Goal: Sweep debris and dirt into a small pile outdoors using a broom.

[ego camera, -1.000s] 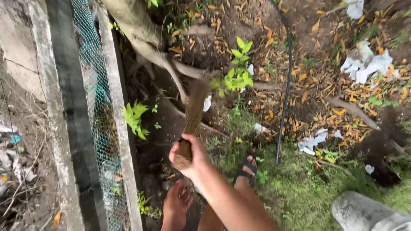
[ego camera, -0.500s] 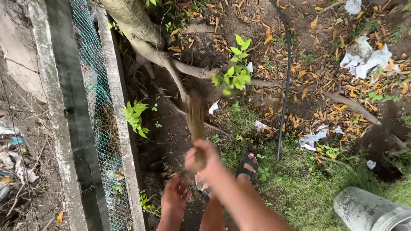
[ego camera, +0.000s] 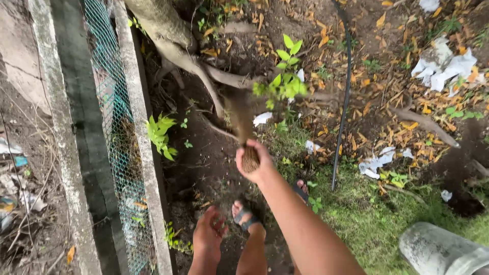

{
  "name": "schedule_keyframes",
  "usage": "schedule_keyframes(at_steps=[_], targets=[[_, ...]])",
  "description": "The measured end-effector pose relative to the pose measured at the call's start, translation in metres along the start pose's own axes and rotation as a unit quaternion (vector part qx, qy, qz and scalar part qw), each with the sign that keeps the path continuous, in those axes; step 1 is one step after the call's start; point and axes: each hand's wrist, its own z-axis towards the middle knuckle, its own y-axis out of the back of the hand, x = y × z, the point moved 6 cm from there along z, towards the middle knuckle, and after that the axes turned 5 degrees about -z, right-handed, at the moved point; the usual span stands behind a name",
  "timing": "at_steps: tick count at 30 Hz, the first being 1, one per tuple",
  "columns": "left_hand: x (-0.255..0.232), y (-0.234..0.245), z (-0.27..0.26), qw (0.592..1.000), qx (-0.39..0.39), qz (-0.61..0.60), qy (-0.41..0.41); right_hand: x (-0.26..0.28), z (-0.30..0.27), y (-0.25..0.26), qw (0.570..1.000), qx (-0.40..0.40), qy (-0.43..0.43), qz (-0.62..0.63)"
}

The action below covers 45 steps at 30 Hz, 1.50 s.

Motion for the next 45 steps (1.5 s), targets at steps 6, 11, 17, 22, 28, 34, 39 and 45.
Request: schedule_keyframes(at_steps=[6,11,17,22,28,34,39,45], targets=[[0.010,0.006,0.000,1.000,0.012,-0.025,0.002,-0.063,-0.055,-0.020,0.983,0.041,0.176,-0.018],[0.004,-0.002,-0.001,1.000,0.011,-0.023,-0.005,-0.011,-0.019,-0.004,0.994,0.108,0.026,0.003],[-0.001,-0.013,0.025,0.995,0.053,-0.066,-0.046,-0.031,-0.052,0.001,0.987,0.079,0.132,-0.035],[-0.021,-0.037,-0.004,0.994,0.061,-0.075,-0.045,-0.043,-0.052,0.006,0.991,0.041,0.118,-0.055],[-0.005,-0.017,0.003,0.996,0.050,-0.057,-0.056,-0.004,-0.046,0.032,0.969,0.004,0.206,-0.133],[-0.013,-0.026,-0.021,0.992,0.074,-0.099,-0.011,-0.106,-0.099,0.047,0.984,0.010,0.140,-0.105],[-0.020,-0.014,0.001,0.996,0.056,-0.037,-0.058,-0.050,-0.065,0.067,0.997,0.057,0.048,0.017],[-0.035,-0.023,-0.020,0.997,0.030,-0.057,-0.051,-0.116,-0.110,0.082,0.958,0.074,0.222,-0.166]])
